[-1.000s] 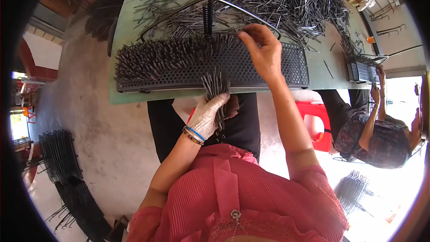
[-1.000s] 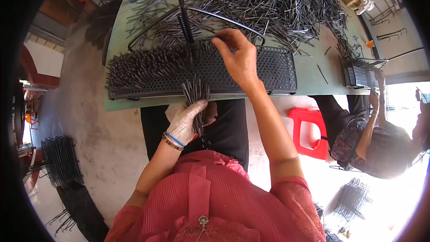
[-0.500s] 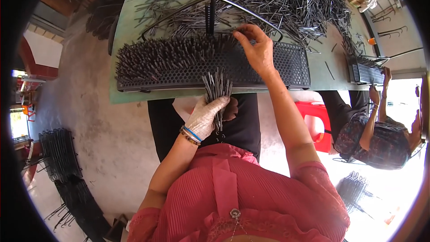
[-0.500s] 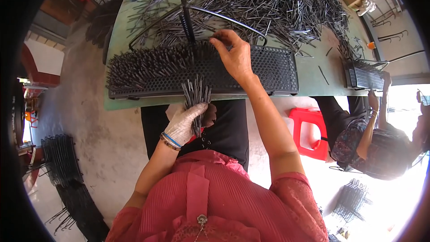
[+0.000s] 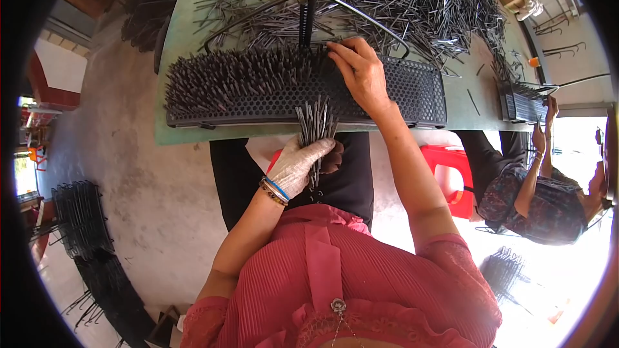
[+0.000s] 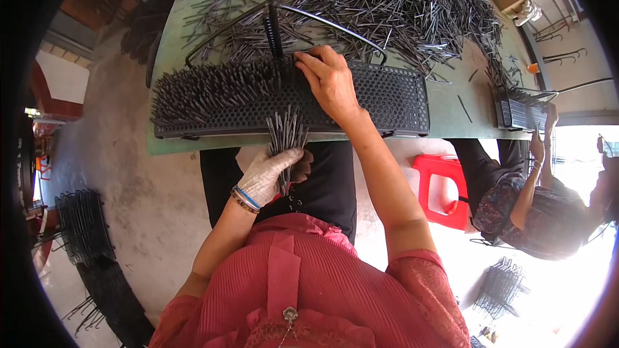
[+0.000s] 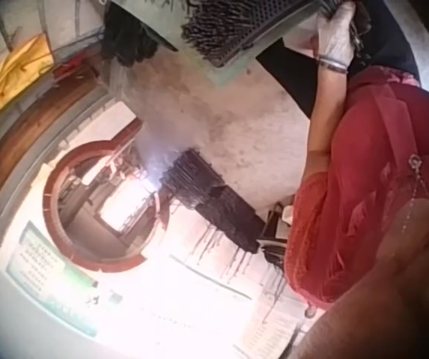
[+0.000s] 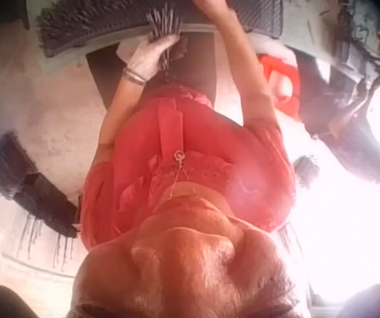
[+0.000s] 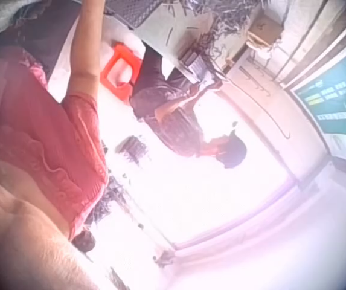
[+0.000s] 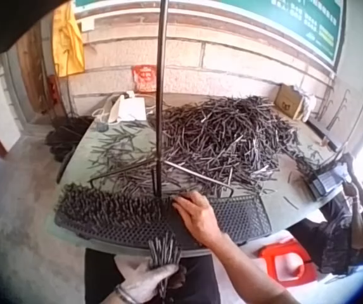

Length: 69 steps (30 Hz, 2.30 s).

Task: Inserting small black metal rods into a perforated metal template on a workbench to assemble a grid.

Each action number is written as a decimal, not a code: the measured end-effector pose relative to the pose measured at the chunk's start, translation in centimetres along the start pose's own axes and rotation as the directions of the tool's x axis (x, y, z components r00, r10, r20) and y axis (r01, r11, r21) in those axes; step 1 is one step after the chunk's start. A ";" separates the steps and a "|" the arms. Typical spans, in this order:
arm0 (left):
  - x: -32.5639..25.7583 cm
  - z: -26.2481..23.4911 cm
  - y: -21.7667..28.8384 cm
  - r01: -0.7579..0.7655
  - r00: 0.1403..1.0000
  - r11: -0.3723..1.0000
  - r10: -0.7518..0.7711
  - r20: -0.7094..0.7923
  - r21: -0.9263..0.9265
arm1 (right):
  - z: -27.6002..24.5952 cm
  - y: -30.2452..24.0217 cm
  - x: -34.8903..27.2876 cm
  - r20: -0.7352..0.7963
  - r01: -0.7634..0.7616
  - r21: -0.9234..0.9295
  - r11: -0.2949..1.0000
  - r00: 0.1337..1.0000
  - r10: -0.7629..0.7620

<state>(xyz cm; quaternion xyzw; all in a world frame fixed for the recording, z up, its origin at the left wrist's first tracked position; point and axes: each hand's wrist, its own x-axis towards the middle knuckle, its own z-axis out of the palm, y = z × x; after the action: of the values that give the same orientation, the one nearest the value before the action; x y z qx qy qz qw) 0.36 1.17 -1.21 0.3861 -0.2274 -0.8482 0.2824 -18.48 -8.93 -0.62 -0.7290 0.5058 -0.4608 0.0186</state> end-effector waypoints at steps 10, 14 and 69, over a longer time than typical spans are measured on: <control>-0.3 0.1 0.0 -0.078 0.996 0.997 0.077 -0.040 -0.011 | -2.8 -3.0 -1.3 -0.011 -0.257 0.143 0.956 0.965 0.261; -0.3 0.6 0.2 -0.142 0.990 0.990 0.142 -0.003 -0.006 | -4.5 -5.2 -3.4 0.335 -0.575 0.236 0.783 0.805 0.490; -0.3 0.8 0.2 -0.012 0.998 0.997 0.007 -0.067 -0.081 | -0.7 -1.4 1.6 0.174 -0.284 0.449 0.847 0.958 0.228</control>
<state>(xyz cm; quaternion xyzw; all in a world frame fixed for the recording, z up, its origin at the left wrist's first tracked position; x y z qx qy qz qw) -0.09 1.35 -0.46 0.4010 -0.1849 -0.8422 0.3095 -17.89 -9.12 1.51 -0.6538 0.4700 -0.5202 0.2845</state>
